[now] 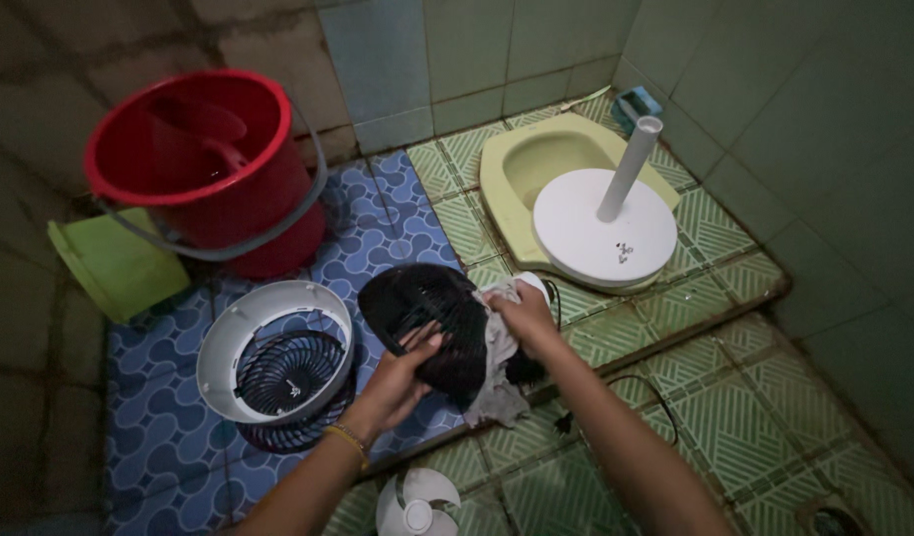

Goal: The person disassembles a small electric fan on a tiled bathroom floor, wiping the black front grille and motor housing with a cloth. They separate the grille from the motor, wipe the motor body and blade area, then align the grille back onto the motor and press the parts together.

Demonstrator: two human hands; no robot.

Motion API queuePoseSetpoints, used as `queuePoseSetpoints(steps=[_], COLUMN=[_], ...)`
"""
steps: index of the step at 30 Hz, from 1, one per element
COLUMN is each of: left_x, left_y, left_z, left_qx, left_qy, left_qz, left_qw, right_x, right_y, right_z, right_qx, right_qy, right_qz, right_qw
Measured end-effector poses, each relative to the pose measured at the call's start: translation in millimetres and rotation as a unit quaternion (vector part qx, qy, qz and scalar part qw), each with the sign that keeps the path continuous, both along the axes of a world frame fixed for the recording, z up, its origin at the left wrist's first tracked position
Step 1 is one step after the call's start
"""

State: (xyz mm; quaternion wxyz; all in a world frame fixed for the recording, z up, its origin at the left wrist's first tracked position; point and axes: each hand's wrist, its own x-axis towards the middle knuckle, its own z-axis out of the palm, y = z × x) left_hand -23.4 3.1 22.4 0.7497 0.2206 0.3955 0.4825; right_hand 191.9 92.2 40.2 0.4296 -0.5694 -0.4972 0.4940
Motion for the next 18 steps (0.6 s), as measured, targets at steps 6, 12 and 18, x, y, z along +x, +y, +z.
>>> queuePoseSetpoints(steps=[6, 12, 18], left_x=[-3, 2, 5], left_y=[1, 0, -9], left_z=[-3, -15, -23], left_qx=[0.01, 0.074, 0.052], left_qy=[-0.004, -0.044, -0.048], left_qz=[0.02, 0.045, 0.045], left_qw=[1.0, 0.995, 0.996], right_x=[16, 22, 6], right_y=[-35, -48, -48], right_z=[-12, -13, -22], right_qx=[0.017, -0.067, 0.124], right_qy=[-0.117, 0.184, -0.069], right_qz=[0.116, 0.101, 0.095], right_qw=[0.986, 0.975, 0.985])
